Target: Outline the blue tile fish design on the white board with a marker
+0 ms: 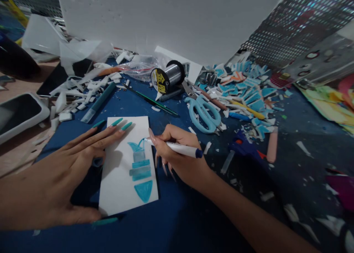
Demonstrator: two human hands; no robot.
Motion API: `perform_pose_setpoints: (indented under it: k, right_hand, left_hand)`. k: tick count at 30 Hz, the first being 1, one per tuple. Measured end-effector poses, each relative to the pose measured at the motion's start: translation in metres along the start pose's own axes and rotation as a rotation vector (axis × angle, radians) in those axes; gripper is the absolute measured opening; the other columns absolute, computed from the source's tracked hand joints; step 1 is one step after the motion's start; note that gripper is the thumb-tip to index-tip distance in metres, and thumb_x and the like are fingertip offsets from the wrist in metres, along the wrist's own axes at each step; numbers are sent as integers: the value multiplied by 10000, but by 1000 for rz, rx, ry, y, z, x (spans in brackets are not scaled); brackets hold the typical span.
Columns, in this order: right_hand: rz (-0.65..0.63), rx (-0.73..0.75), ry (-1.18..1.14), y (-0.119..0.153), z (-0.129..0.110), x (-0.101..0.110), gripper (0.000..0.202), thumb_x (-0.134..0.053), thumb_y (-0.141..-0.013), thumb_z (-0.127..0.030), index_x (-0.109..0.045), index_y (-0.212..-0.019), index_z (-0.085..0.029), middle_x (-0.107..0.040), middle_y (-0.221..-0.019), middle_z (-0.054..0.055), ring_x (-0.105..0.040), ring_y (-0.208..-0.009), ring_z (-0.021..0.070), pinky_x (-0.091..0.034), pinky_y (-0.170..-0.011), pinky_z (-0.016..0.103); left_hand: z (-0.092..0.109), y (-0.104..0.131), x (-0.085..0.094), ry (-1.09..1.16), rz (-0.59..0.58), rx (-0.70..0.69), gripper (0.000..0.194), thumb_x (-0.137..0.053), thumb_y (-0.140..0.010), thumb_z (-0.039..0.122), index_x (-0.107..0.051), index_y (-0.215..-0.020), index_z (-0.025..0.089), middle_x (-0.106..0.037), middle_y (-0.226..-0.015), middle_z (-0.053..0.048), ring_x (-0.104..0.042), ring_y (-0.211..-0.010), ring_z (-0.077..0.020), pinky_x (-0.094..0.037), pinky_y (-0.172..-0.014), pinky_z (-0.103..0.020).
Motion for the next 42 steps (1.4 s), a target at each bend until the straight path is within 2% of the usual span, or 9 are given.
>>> perform_pose_setpoints:
  k: [4, 9, 17, 23, 25, 29, 34, 38, 42]
  right_hand:
    - [-62, 15, 4, 0, -1, -3, 331, -658, -907, -237, -505, -615, -221, -585, -510, -31, -508, -323, 90, -369, -299, 184]
    - [-24, -32, -27, 0, 0, -2, 331, -666, -917, -268, -512, -629, -221, -592, -518, -29, -531, -326, 102, -393, -301, 189]
    - [-33, -15, 1, 0, -1, -3, 336, -663, -897, -239, -504, -603, -219, -592, -512, -28, -520, -328, 90, -380, -313, 182]
    - [-62, 1, -7, -1, -3, -3, 340, -647, -918, -252, -489, -617, -226, -568, -503, -34, -482, -325, 95, -343, -322, 213]
    - [-84, 23, 30, 0, -4, -5, 358, -651, -910, -242, -477, -596, -227, -567, -519, -22, -488, -356, 100, -339, -343, 225]
    - [-9, 4, 60, 2, -1, -1, 374, -660, -925, -268, -475, -603, -226, -554, -526, -24, -486, -374, 96, -341, -359, 226]
    - [4, -4, 18, 1, 1, 0, 372, -654, -939, -293, -485, -615, -221, -584, -530, -24, -483, -336, 86, -346, -333, 212]
    - [-31, -22, 11, 1, 0, -1, 395, -683, -915, -284, -476, -586, -217, -591, -528, -22, -480, -327, 79, -332, -318, 202]
    - [-6, -26, 6, 3, 0, 0, 388, -685, -928, -305, -486, -606, -216, -586, -529, -25, -493, -341, 80, -343, -325, 199]
  left_hand:
    - [0, 1, 0, 9, -25, 12, 1018, -535, -899, 837, -161, -1596, 195, -137, -1753, -145, -160, -1610, -376, -428, -1207, -636]
    - [0, 0, 1, 25, -71, 3, 1163, -545, -900, 830, 51, -1659, 181, -94, -1752, -151, -140, -1603, -380, -391, -1239, -616]
    - [0, 3, 0, 26, -55, 31, 1016, -575, -888, 824, -165, -1604, 231, -99, -1765, -108, -140, -1613, -363, -379, -1251, -604]
    - [-2, 0, 1, 95, -65, 32, 1165, -609, -884, 801, 68, -1664, 261, -93, -1760, -122, -134, -1600, -386, -357, -1258, -618]
    - [-2, 0, 1, 91, -81, 34, 1146, -605, -892, 795, 66, -1661, 272, -86, -1760, -122, -129, -1600, -387, -362, -1253, -627]
    - [-1, -3, 1, 100, -86, 26, 1163, -599, -886, 812, 79, -1658, 267, -88, -1755, -137, -156, -1591, -399, -395, -1232, -637]
    - [-1, -3, 2, 94, -64, 15, 1087, -608, -894, 796, -24, -1648, 274, -90, -1760, -110, -138, -1599, -381, -396, -1235, -631]
    - [-2, -1, 3, 80, -97, 23, 1224, -595, -877, 826, 124, -1664, 225, -88, -1752, -140, -149, -1588, -403, -398, -1231, -634]
    - [1, -2, 4, 57, -72, 9, 1180, -573, -896, 818, 116, -1663, 244, -95, -1750, -138, -161, -1585, -402, -398, -1224, -649]
Point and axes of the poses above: each hand's wrist, its own y-axis away from the middle knuckle, its own x-axis out of the back of the hand, z = x × y, the point moved 6 cm from there along -y, towards the middle knuckle
